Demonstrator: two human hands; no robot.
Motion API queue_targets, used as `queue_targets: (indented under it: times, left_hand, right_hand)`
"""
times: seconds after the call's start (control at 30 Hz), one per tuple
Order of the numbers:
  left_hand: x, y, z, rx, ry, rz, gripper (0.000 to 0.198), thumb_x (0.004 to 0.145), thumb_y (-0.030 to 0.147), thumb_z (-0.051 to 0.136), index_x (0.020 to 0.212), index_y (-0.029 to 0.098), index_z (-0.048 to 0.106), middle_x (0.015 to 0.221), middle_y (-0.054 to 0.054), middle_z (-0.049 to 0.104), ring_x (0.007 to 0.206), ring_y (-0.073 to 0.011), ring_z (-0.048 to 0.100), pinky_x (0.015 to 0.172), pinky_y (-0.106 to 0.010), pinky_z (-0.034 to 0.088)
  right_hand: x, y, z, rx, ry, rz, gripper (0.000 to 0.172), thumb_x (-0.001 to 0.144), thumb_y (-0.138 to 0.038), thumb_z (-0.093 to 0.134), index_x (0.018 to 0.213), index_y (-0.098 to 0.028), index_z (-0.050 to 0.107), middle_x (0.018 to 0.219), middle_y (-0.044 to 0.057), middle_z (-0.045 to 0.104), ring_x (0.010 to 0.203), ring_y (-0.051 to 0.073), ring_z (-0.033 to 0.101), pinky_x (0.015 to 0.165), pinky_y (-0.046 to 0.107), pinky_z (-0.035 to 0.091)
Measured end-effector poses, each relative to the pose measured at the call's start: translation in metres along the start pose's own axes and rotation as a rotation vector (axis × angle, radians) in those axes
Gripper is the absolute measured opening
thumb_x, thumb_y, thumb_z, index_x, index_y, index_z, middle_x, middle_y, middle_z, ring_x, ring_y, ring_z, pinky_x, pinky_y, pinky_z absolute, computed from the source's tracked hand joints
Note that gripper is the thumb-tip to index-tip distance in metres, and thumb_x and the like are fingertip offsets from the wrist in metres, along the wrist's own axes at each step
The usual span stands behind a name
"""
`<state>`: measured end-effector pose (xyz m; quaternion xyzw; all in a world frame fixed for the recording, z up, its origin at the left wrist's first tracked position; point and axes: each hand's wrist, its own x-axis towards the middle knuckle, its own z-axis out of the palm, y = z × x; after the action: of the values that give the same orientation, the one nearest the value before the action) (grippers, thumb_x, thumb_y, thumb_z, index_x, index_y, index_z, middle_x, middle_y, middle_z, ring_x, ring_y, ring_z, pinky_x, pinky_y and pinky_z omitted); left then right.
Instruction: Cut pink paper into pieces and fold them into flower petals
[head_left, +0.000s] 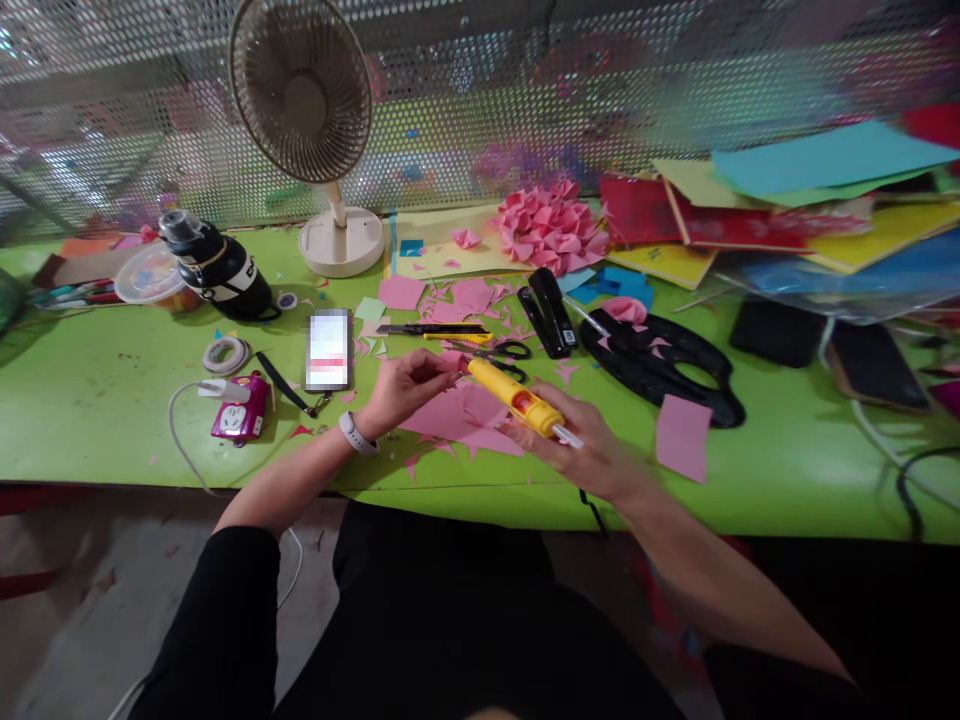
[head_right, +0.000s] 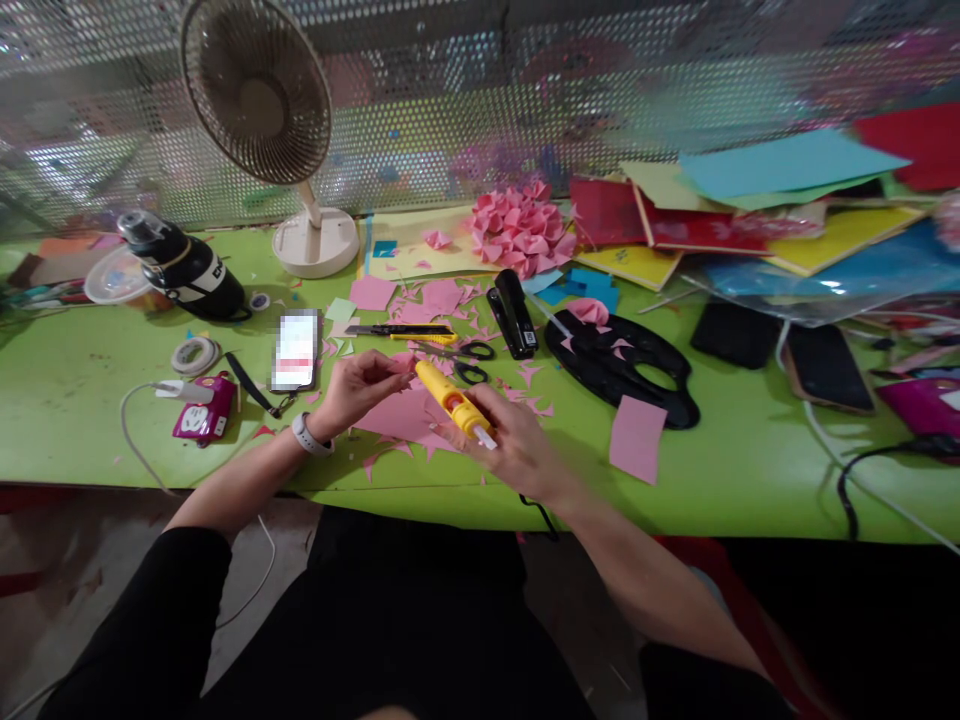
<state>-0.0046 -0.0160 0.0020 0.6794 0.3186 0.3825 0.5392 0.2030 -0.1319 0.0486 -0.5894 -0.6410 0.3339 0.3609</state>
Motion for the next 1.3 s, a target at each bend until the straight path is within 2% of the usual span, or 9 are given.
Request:
queue_targets:
  times: [0.27, 0.5, 0.6, 0.7, 0.8, 0.97, 1.1, 1.2, 1.3]
  left_hand:
    - [0.0, -0.001, 0.0, -0.048, -0.018, -0.018, 0.034, 0.078, 0.042, 0.078, 0.087, 0.012, 0.064, 0.08, -0.008, 0.074, 0.073, -0.015, 0.073, 0.068, -0.025, 0.06]
    - [0.005, 0.001, 0.0, -0.176, -0.005, -0.124, 0.039, 0.075, 0.044, 0.08, 0.083, 0.011, 0.062, 0.074, -0.006, 0.071, 0.066, -0.0137, 0.072, 0.066, -0.025, 0.062]
    - [0.007, 0.003, -0.002, -0.19, 0.01, -0.14, 0.038, 0.074, 0.044, 0.08, 0.083, 0.011, 0.062, 0.074, -0.005, 0.071, 0.066, -0.0134, 0.072, 0.066, -0.025, 0.062]
    - [0.008, 0.003, -0.003, -0.195, 0.012, -0.132, 0.035, 0.076, 0.042, 0.08, 0.083, 0.012, 0.062, 0.074, -0.005, 0.072, 0.068, -0.0136, 0.072, 0.067, -0.024, 0.062]
    - [0.01, 0.003, -0.003, -0.162, 0.006, -0.145, 0.036, 0.075, 0.044, 0.08, 0.083, 0.012, 0.064, 0.074, -0.006, 0.073, 0.067, -0.0139, 0.072, 0.066, -0.025, 0.062]
    - [0.012, 0.006, -0.004, -0.123, 0.023, -0.146, 0.037, 0.074, 0.045, 0.081, 0.083, 0.012, 0.066, 0.073, -0.006, 0.073, 0.066, -0.0137, 0.072, 0.066, -0.025, 0.062]
    - [0.015, 0.004, -0.007, -0.133, 0.052, -0.123, 0.035, 0.075, 0.043, 0.08, 0.084, 0.013, 0.065, 0.072, -0.005, 0.073, 0.066, -0.0131, 0.072, 0.066, -0.024, 0.062]
    - [0.016, 0.002, -0.01, -0.131, 0.038, -0.132, 0.035, 0.076, 0.043, 0.079, 0.086, 0.013, 0.066, 0.074, -0.005, 0.073, 0.068, -0.0133, 0.072, 0.067, -0.024, 0.062]
    - [0.017, 0.0, -0.01, -0.116, 0.05, -0.144, 0.034, 0.076, 0.044, 0.079, 0.085, 0.014, 0.065, 0.073, -0.005, 0.073, 0.068, -0.0133, 0.072, 0.065, -0.024, 0.062]
  right_hand:
    - [-0.001, 0.0, 0.002, 0.008, -0.011, -0.008, 0.03, 0.08, -0.05, 0.067, 0.085, -0.023, 0.055, 0.071, 0.001, 0.06, 0.062, 0.018, 0.057, 0.056, 0.032, 0.043]
    - [-0.018, 0.02, -0.011, -0.089, -0.002, -0.03, 0.029, 0.081, -0.05, 0.07, 0.091, -0.026, 0.056, 0.075, 0.002, 0.064, 0.063, 0.021, 0.058, 0.056, 0.034, 0.045]
    - [-0.026, 0.041, -0.029, -0.193, 0.116, 0.026, 0.033, 0.078, -0.053, 0.07, 0.093, -0.026, 0.057, 0.08, 0.005, 0.068, 0.065, 0.023, 0.061, 0.057, 0.035, 0.046]
    - [-0.029, 0.071, -0.055, -0.486, 0.355, 0.083, 0.036, 0.073, -0.05, 0.074, 0.092, -0.024, 0.059, 0.087, 0.009, 0.07, 0.074, 0.028, 0.064, 0.061, 0.037, 0.044]
    - [-0.028, 0.102, -0.084, -0.702, 0.48, 0.185, 0.033, 0.075, -0.045, 0.074, 0.094, -0.023, 0.059, 0.092, 0.013, 0.068, 0.075, 0.028, 0.061, 0.06, 0.035, 0.036]
    - [-0.015, 0.132, -0.119, -0.775, 0.435, 0.376, 0.039, 0.074, -0.054, 0.075, 0.086, -0.021, 0.059, 0.086, 0.015, 0.065, 0.071, 0.025, 0.056, 0.057, 0.035, 0.028]
    - [-0.01, 0.13, -0.126, -0.783, 0.304, 0.388, 0.041, 0.08, -0.055, 0.07, 0.092, -0.016, 0.063, 0.09, 0.017, 0.065, 0.077, 0.026, 0.058, 0.062, 0.036, 0.033]
    - [-0.011, 0.118, -0.119, -0.833, 0.379, 0.312, 0.033, 0.085, -0.045, 0.068, 0.096, -0.014, 0.066, 0.095, 0.019, 0.066, 0.084, 0.03, 0.059, 0.067, 0.038, 0.038]
    - [-0.006, 0.104, -0.1, -0.781, 0.424, 0.131, 0.02, 0.094, -0.033, 0.056, 0.097, -0.017, 0.068, 0.102, 0.016, 0.066, 0.094, 0.031, 0.061, 0.074, 0.04, 0.043]
